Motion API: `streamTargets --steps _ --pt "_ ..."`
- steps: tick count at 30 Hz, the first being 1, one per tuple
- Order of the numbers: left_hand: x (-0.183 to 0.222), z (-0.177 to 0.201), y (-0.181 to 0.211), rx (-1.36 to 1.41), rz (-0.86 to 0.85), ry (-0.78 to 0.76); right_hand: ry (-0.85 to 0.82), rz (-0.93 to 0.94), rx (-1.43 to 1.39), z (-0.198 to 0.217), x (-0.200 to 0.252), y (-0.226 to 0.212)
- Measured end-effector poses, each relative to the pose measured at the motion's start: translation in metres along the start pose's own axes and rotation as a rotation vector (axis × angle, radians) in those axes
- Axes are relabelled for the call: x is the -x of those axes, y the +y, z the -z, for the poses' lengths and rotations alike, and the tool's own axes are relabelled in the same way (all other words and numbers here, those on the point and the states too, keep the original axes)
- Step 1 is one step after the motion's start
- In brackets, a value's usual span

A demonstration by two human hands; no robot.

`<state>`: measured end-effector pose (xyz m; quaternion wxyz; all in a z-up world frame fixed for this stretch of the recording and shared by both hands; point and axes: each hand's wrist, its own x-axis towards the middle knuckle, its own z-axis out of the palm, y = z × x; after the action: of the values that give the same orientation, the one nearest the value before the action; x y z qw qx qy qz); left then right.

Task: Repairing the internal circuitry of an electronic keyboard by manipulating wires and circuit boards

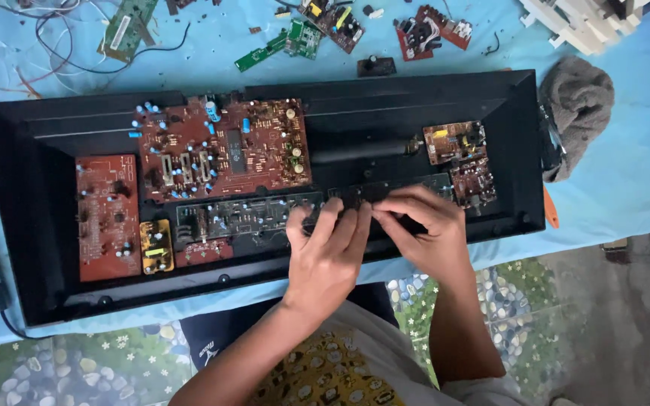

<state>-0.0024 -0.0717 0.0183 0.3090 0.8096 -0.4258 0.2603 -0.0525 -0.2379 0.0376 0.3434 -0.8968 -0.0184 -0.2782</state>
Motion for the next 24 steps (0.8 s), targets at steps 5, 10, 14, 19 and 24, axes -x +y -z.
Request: streamTargets --steps 5,10,14,19,24 --pt "0.008 -0.013 -0.004 0.034 -0.003 0.010 -0.020 -0.022 0.007 0.001 -0.001 -0.006" --pt "0.012 -0.016 -0.003 0.012 0.028 -0.038 0.011 -0.053 0.037 0.009 0.004 0.000" --pt "0.012 -0.017 -0.006 0.067 0.056 -0.037 0.065 -0.044 0.068 0.016 0.011 0.010" --pt "0.004 -0.015 -0.004 0.102 0.073 -0.047 0.110 -0.074 0.015 0.015 0.013 0.006" --pt "0.002 -0.023 -0.010 0.032 0.033 -0.064 0.122 -0.073 0.035 0.015 0.014 0.011"
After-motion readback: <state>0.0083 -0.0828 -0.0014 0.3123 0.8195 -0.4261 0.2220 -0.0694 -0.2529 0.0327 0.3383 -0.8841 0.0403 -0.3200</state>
